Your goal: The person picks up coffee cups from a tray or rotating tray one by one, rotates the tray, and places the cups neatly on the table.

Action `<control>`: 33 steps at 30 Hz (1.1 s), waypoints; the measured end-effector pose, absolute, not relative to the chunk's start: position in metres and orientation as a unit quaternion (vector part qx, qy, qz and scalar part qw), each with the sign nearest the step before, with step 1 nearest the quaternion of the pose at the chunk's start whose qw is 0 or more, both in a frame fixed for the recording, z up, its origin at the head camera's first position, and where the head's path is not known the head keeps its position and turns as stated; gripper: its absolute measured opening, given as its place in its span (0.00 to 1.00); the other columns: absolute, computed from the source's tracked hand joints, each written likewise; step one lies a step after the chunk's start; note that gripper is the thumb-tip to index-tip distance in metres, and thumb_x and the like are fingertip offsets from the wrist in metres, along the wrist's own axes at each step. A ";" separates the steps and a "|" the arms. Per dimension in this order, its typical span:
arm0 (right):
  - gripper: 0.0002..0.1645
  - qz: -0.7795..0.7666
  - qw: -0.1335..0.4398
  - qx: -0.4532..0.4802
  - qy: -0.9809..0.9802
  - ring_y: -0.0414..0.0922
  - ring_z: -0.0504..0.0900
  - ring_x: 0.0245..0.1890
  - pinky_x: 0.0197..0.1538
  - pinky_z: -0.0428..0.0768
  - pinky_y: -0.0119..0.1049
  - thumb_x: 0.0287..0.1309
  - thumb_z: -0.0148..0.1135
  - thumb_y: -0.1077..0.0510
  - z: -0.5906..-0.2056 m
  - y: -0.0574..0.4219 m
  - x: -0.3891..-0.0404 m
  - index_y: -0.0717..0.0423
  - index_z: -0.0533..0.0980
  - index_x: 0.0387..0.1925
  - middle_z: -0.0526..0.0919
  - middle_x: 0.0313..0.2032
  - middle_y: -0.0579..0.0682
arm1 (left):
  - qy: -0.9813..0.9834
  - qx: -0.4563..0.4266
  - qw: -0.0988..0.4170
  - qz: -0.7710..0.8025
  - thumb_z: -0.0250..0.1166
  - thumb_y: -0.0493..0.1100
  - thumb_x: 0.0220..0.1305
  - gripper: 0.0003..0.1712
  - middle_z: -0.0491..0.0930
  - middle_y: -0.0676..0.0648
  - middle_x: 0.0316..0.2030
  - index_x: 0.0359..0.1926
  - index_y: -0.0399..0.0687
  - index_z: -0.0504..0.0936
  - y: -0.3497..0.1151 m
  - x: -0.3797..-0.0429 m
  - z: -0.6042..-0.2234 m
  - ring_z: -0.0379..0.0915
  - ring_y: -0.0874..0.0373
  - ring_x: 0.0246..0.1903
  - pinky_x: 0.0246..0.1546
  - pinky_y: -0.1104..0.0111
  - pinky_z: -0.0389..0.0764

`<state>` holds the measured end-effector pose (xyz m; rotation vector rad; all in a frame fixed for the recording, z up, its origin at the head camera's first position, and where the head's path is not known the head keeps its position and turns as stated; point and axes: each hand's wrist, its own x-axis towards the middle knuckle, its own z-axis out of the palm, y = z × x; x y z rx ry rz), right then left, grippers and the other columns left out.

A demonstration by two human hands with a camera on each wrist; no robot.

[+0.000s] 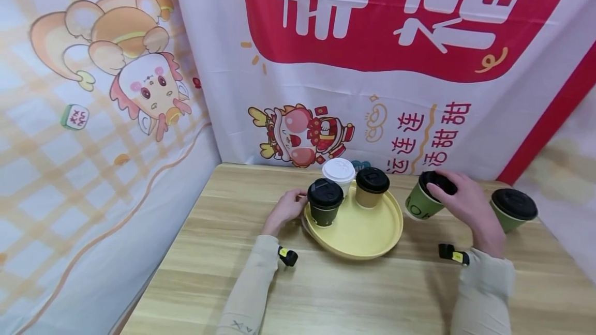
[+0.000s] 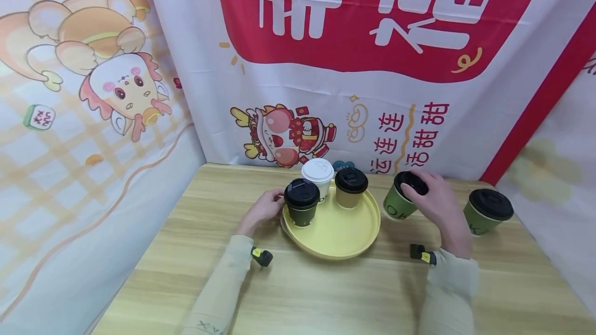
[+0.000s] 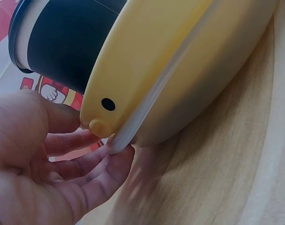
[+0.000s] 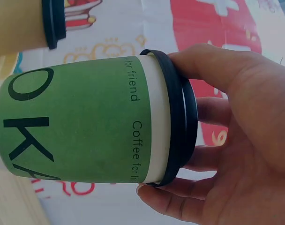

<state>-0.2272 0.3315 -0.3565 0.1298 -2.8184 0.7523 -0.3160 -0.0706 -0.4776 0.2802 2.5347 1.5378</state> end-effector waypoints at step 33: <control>0.35 0.223 0.116 -0.029 -0.967 0.72 0.59 0.55 0.56 0.48 0.68 0.61 0.52 0.43 -0.405 0.380 -0.248 0.68 0.65 0.56 0.64 0.55 0.77 | 0.853 0.100 0.071 0.507 0.52 0.43 0.68 0.13 0.80 0.43 0.41 0.48 0.45 0.78 -0.071 -0.315 -0.480 0.77 0.57 0.31 0.27 0.69 0.79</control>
